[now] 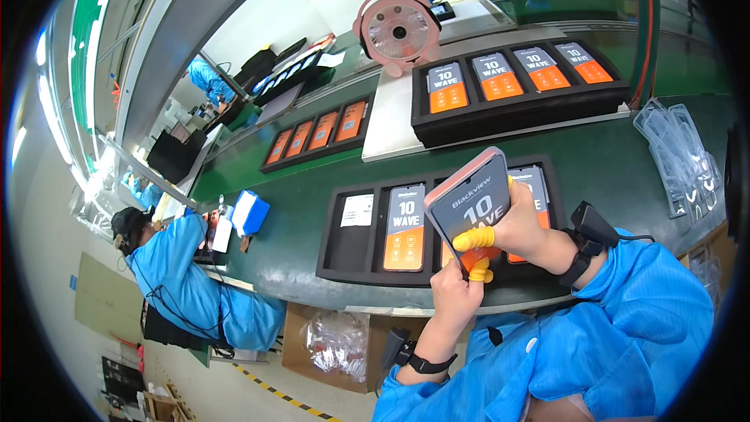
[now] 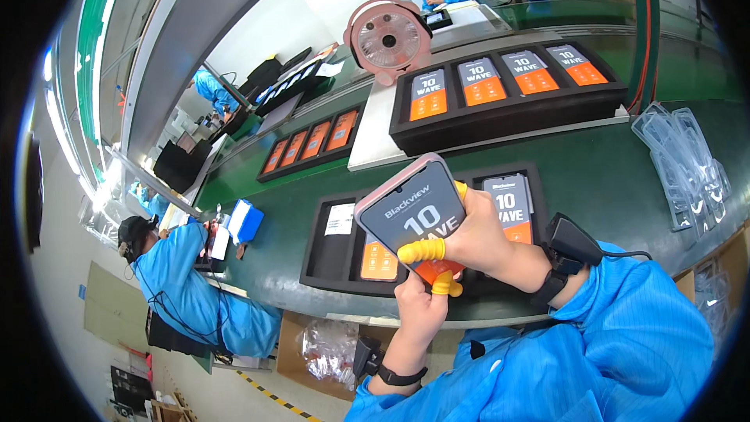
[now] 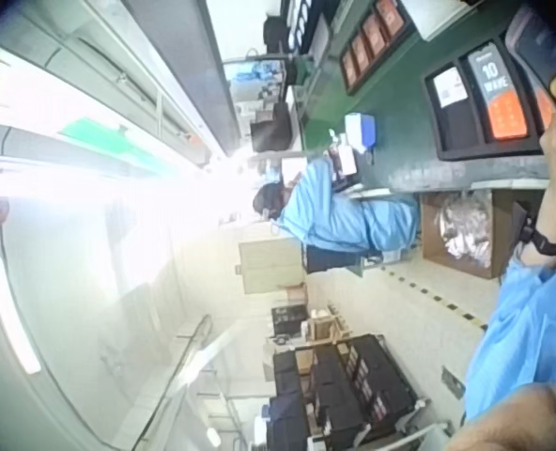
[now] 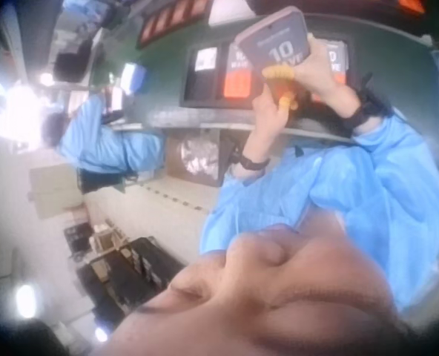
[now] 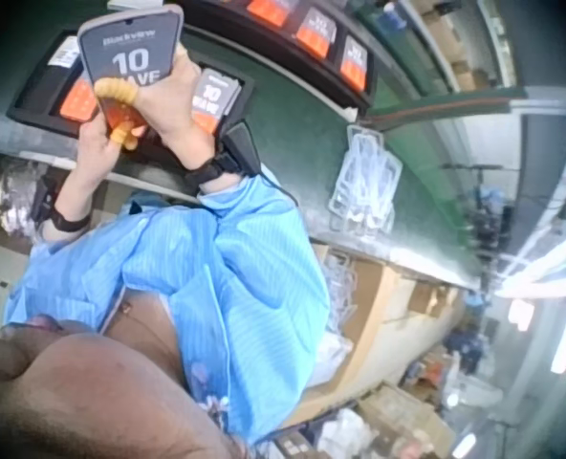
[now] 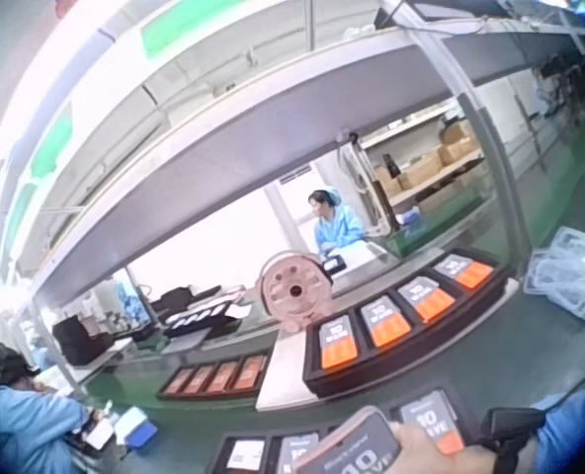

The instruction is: The recorder is assembling mobile phones by applying screen protectors and cleaning the devices on a factory conveyor belt.

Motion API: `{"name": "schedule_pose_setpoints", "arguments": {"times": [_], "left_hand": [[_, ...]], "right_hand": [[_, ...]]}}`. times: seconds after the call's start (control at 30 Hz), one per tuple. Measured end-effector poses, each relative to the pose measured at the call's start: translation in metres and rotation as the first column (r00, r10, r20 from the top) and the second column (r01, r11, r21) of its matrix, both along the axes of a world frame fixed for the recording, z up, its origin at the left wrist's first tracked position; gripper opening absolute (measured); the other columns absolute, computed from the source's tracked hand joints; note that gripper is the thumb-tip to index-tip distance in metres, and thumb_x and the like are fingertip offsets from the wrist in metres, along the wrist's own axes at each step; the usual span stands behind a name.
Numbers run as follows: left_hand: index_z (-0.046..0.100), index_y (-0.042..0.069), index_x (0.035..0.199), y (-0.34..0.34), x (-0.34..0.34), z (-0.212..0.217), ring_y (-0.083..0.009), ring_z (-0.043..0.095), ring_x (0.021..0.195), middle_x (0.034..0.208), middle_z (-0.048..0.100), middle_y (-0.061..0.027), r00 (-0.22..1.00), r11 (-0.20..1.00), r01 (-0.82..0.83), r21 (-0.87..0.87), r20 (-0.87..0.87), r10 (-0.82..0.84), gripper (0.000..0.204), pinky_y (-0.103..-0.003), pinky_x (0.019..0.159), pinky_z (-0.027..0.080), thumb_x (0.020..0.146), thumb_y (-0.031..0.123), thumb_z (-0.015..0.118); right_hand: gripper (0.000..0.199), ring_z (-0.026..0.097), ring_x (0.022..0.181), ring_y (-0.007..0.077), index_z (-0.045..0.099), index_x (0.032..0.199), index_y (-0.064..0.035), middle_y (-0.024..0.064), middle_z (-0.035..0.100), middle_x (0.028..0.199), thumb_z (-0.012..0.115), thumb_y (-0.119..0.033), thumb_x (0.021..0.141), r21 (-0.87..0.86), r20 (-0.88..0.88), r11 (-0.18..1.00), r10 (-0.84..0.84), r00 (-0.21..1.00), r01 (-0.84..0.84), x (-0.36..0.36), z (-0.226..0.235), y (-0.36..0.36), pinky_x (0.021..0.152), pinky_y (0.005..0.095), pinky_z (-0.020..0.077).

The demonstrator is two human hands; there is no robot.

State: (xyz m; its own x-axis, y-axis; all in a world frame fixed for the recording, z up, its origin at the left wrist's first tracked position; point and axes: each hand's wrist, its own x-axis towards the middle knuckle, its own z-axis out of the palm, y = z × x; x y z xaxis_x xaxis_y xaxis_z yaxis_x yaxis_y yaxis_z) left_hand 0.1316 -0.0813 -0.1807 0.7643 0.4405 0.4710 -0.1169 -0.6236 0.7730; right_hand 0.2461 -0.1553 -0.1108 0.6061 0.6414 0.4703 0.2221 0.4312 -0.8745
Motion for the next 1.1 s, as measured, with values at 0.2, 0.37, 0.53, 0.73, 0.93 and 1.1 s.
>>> {"name": "schedule_pose_setpoints", "arguments": {"times": [0.2,0.37,0.53,0.73,0.93,1.1], "left_hand": [[0.056,0.0,0.082,0.009,0.012,0.0,-0.0276,0.058,0.054,0.064,0.058,-0.013,0.988,0.99,-0.136,0.045,0.086,0.132,0.015,-0.033,0.049,0.046,0.07,0.007,0.061],[0.056,0.0,0.084,0.012,0.012,0.014,-0.028,0.058,0.055,0.063,0.058,-0.013,0.984,0.968,-0.157,0.196,0.113,0.137,0.015,-0.034,0.049,0.045,0.072,0.008,0.06],[0.053,-0.001,0.088,0.033,0.009,0.021,-0.0298,0.059,0.061,0.066,0.059,-0.0159,0.977,0.952,0.094,-0.29,-0.157,-0.144,0.015,-0.034,0.056,0.045,0.077,0.01,0.054],[0.053,-0.001,0.089,0.033,0.021,0.003,-0.0251,0.061,0.064,0.068,0.061,-0.014,0.986,0.998,-0.057,-0.014,-0.155,0.054,0.016,-0.032,0.057,0.046,0.077,0.009,0.053],[0.054,0.004,0.086,0.093,-0.021,0.03,-0.0084,0.05,0.047,0.062,0.055,-0.0035,0.995,0.75,0.097,-0.654,0.037,-0.097,0.023,-0.02,0.04,0.039,0.083,0.027,0.051],[0.054,0.006,0.08,0.23,-0.079,-0.007,-0.0059,0.043,0.043,0.055,0.049,0.0003,0.909,0.788,-0.211,-0.578,-0.413,-0.06,0.032,-0.018,0.037,0.031,0.084,0.036,0.047]], "right_hand": [[0.056,0.058,0.069,0.0094,0.056,0.089,0.0013,0.0055,0.062,0.079,0.082,-0.027,0.049,0.112,0.072,0.985,-0.139,0.988,0.13,0.003,0.0,0.015,0.064,0.0236,0.047],[0.059,0.059,0.066,0.0117,0.056,0.088,0.0005,0.0063,0.062,0.077,0.082,-0.034,0.047,0.178,0.136,0.963,-0.23,0.964,0.204,0.006,0.003,0.017,0.062,0.024,0.0467],[0.055,0.057,0.066,0.0087,0.057,0.087,0.0006,0.0055,0.062,0.077,0.082,-0.029,0.048,0.144,-0.048,0.969,-0.194,0.98,0.199,0.008,0.006,0.02,0.062,0.0233,0.0464],[0.049,0.058,0.065,0.0088,0.057,0.084,-0.0005,0.0069,0.062,0.074,0.082,-0.026,0.05,0.073,0.124,0.944,-0.328,0.937,0.321,0.015,0.001,0.028,0.061,0.0235,0.0463],[0.076,0.056,0.071,0.0219,0.048,0.099,-0.0004,0.0104,0.056,0.077,0.077,-0.048,0.047,-0.269,0.481,0.849,-0.292,0.827,0.455,0.038,0.004,-0.006,0.067,0.0308,0.0457],[0.054,0.053,0.068,0.0227,0.049,0.099,-0.0001,0.0119,0.053,0.074,0.073,-0.03,0.062,-0.612,0.446,0.637,-0.212,0.87,0.469,0.061,-0.026,-0.092,0.062,0.03,0.0432]]}}
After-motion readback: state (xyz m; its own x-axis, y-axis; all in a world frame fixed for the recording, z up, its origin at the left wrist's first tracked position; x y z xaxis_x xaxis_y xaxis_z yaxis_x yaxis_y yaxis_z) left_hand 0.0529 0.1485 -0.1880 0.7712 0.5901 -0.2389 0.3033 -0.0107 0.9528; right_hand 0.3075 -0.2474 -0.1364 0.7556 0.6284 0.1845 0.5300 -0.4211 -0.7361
